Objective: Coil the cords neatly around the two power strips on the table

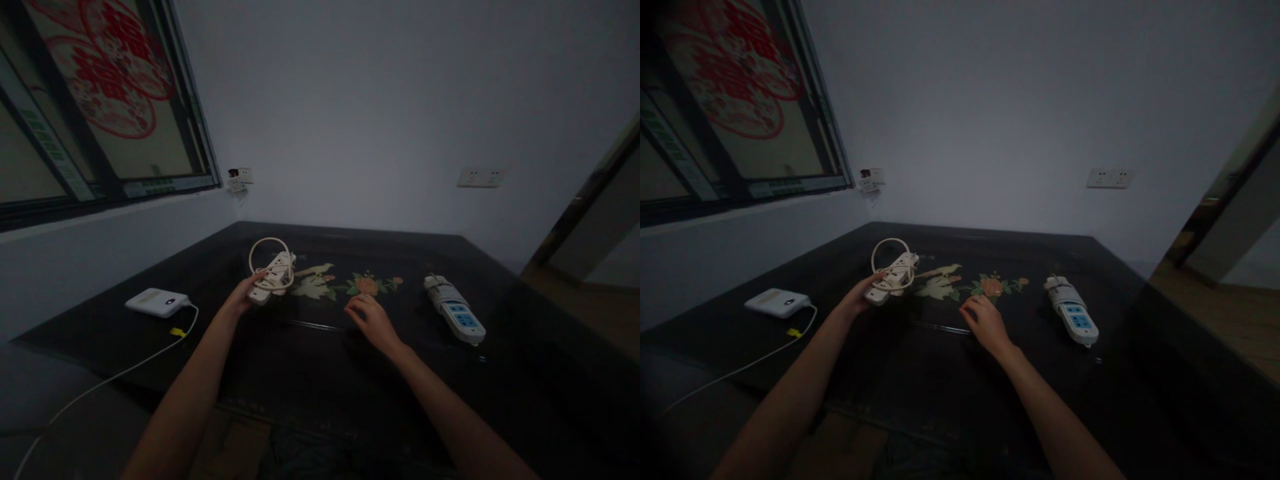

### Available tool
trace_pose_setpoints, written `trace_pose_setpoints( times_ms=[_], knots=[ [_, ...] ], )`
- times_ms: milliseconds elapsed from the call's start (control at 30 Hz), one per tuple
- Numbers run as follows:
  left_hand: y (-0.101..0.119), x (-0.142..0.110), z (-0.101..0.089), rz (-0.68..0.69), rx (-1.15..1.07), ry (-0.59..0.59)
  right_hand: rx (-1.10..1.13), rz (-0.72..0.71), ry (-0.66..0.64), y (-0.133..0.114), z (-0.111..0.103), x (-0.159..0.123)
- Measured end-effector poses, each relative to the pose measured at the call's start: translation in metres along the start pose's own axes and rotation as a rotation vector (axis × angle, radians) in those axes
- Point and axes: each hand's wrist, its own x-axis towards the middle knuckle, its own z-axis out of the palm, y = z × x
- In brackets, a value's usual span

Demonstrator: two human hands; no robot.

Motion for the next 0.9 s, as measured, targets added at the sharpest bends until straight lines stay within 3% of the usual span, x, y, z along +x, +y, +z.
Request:
trace_pose_setpoints(
  times_ms=[267,500,900],
  knots=[
    [-0.014,0.017,-0.006,0.008,0.165,0.081,-0.078,-0.009,-0.075,-0.003,0.002,-0.003],
    [-0.019,0.026,-0.02,0.152,0.391,0.205,-0.114,-0.016,-0.133,-0.003,0.004,-0.004],
    [-0.014,0.028,-0.023,0.351,0.593,0.278,-0.138,-0.026,-0.218,-0.006,0.003,-0.006]
  ],
)
